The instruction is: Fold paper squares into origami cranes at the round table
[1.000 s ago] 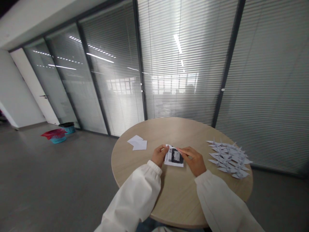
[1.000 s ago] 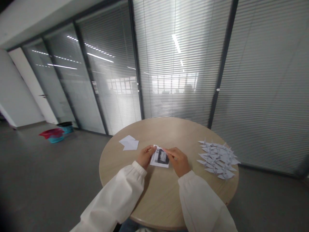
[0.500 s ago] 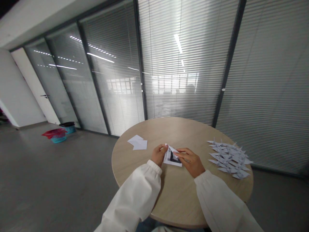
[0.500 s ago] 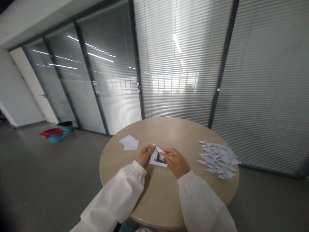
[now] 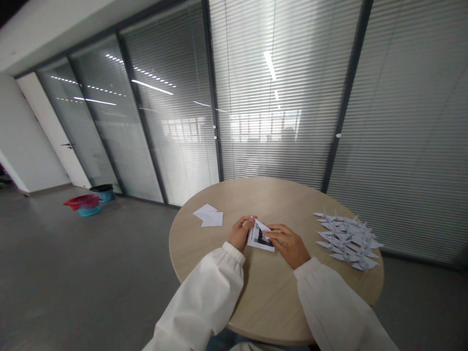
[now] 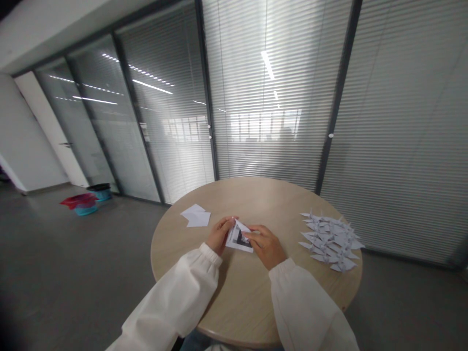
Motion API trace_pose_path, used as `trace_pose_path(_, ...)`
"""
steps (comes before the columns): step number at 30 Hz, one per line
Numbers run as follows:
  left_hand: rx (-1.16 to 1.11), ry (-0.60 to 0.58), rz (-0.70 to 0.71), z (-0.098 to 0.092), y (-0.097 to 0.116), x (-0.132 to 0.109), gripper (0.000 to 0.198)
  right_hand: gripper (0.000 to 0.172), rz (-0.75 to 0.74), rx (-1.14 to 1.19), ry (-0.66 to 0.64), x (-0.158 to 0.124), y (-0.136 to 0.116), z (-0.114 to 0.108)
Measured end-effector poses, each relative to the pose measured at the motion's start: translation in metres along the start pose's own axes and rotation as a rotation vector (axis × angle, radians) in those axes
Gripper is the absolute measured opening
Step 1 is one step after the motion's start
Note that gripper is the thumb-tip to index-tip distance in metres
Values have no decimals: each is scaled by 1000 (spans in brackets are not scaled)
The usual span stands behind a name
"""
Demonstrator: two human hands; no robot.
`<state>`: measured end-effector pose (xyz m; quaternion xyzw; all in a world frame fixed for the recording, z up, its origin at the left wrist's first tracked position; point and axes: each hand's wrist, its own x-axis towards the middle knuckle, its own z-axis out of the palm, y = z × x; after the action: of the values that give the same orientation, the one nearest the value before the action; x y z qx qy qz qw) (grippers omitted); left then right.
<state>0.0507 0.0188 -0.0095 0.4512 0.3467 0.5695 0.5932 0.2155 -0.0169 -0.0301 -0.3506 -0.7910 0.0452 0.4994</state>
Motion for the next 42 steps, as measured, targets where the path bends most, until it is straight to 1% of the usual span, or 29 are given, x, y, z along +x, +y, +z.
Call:
trace_pose_path(3, -27, -17, -12, 1, 2, -2, 51, 28, 4, -6, -15, 0, 1, 1)
trace_pose_path(7, 73, 8, -6, -1, 0, 0, 54, 27, -4, -10, -21, 0, 1, 1)
trace_pose_path(10, 133, 12, 12, -3, -4, 1, 49, 28, -12, -12, -28, -1, 0, 2)
trace_pose_path(13, 156, -18, 29, -4, -5, 2, 42, 30, -16, -18, -37, -1, -1, 2)
trace_pose_path(17, 183, -27, 57, -6, -5, 3, 39, 40, -11, 22, -46, 0, -3, 0)
trace_pose_path(19, 192, -29, 67, -6, -4, 3, 39, 43, 38, 99, -19, 1, -4, -2)
trace_pose_path(20, 195, -35, 71, -6, -4, 3, 39, 42, 91, 148, 5, 1, -3, -3)
trace_pose_path(23, 225, -61, 76, -4, -1, 0, 39, 36, 336, 307, 55, 2, -2, -3)
trace_pose_path(24, 244, -73, 75, -3, -1, -2, 38, 35, 410, 357, 46, 3, -1, -2)
trace_pose_path(26, 277, -102, 71, -1, 1, -4, 37, 33, 499, 437, -21, 3, 0, 0)
trace_pose_path(28, 289, -130, 68, 1, 1, -6, 37, 34, 516, 470, -109, 4, 1, 1)
trace_pose_path(30, 283, -152, 63, 2, 1, -7, 36, 35, 504, 450, -168, 4, 2, 2)
trace_pose_path(33, 279, -165, 54, 3, 1, -8, 37, 38, 496, 401, -185, 4, 3, 1)
trace_pose_path(37, 275, -158, 46, 4, 2, -9, 39, 40, 500, 390, -211, 3, 6, 1)
trace_pose_path(42, 273, -156, 53, 6, 2, -9, 40, 38, 514, 387, -237, 3, 9, 2)
